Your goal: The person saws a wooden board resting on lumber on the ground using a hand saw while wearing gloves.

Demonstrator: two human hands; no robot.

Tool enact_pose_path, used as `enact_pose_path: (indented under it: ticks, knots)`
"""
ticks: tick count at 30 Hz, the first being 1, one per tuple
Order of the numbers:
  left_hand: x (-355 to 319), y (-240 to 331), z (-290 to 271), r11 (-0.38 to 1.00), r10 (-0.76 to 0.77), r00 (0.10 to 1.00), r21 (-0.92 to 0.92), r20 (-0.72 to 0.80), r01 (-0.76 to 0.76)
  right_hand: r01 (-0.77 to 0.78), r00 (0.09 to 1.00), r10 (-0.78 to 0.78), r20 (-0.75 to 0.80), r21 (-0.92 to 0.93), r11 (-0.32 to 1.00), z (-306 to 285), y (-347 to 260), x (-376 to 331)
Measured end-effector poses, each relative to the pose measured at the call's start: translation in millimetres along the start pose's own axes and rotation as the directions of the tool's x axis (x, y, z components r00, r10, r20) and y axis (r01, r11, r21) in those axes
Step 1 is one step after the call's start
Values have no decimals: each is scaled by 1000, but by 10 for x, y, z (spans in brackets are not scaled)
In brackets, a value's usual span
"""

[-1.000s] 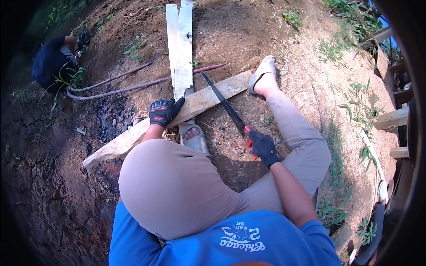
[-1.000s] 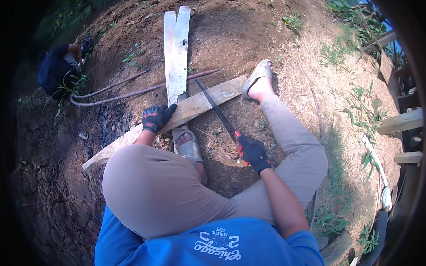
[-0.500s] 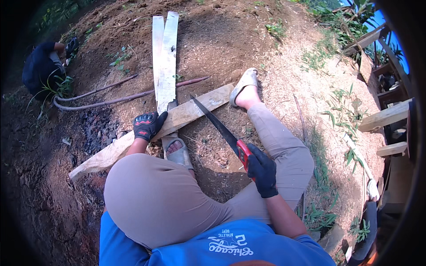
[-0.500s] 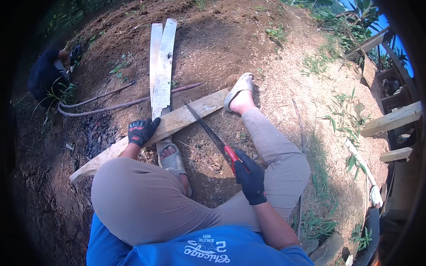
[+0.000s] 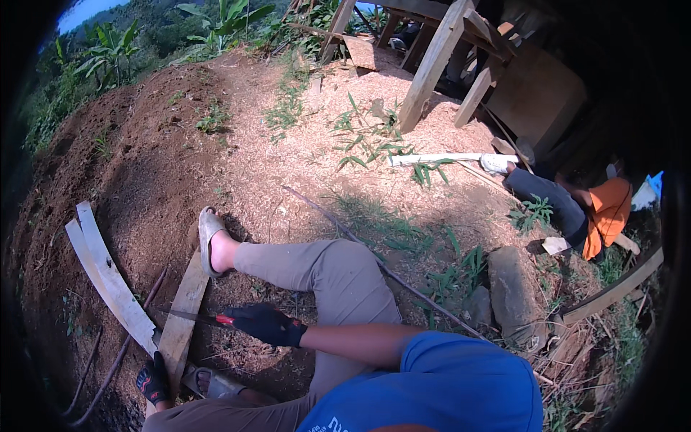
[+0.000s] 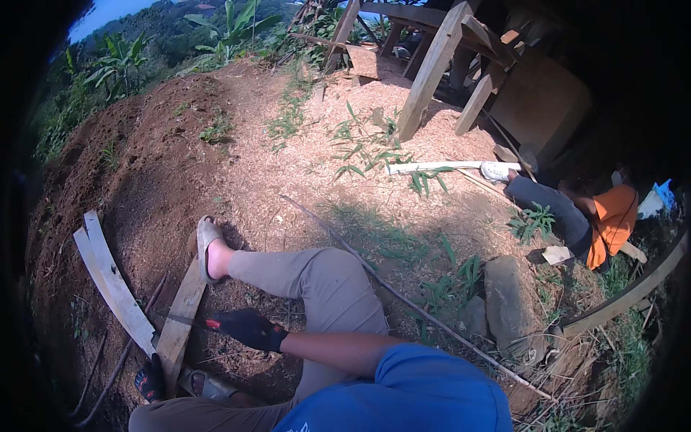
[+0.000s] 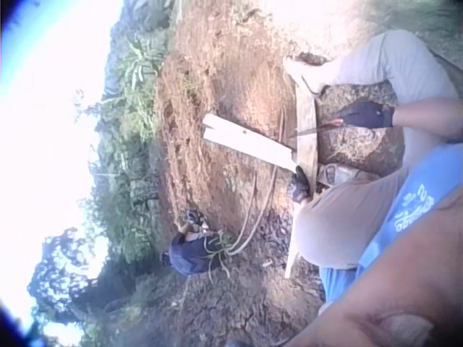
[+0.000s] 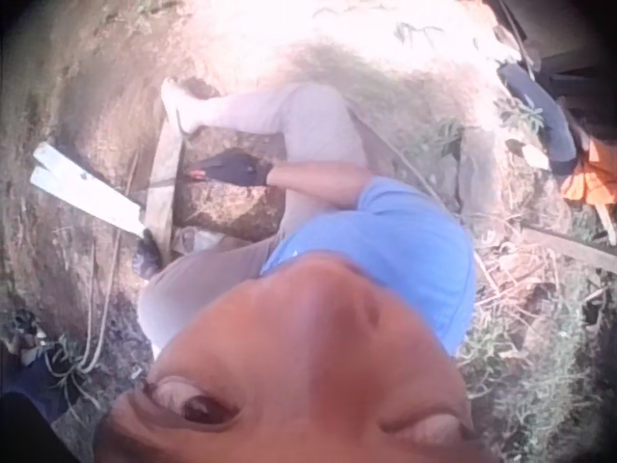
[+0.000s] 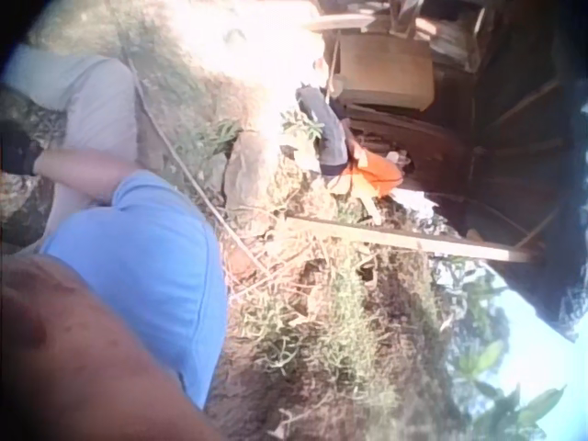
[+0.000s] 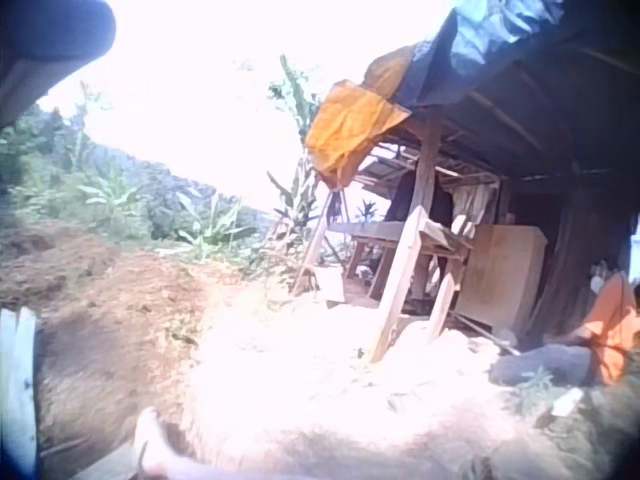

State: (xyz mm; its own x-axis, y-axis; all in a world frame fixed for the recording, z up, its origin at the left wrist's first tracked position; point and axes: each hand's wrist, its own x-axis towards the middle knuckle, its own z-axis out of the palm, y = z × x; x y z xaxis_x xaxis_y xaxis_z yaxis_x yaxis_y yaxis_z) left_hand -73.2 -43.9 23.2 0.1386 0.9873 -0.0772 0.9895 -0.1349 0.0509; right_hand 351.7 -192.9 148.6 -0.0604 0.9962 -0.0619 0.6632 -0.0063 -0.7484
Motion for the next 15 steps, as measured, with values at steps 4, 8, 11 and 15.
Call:
enact_pose_path:
  ticks: [4, 8, 11, 15]
  knots:
    - [5, 118, -60, 999, -37, 998, -10, 47, 38, 93, 990, -76, -119, 140, 986, -200, 154, -622]
    - [-4, -130, 138, 999, 30, 999, 39, -13, -29, 36, 993, -29, -115, 62, 997, 2, 17, -284]
    - [-37, 189, -102, 999, 14, 999, 32, -33, -13, 132, 977, -100, -189, 169, 977, 409, -89, 207]
    - [54, 400, -419, 995, -98, 986, -21, 137, 102, 134, 970, -90, -226, 187, 973, 435, 70, 488]
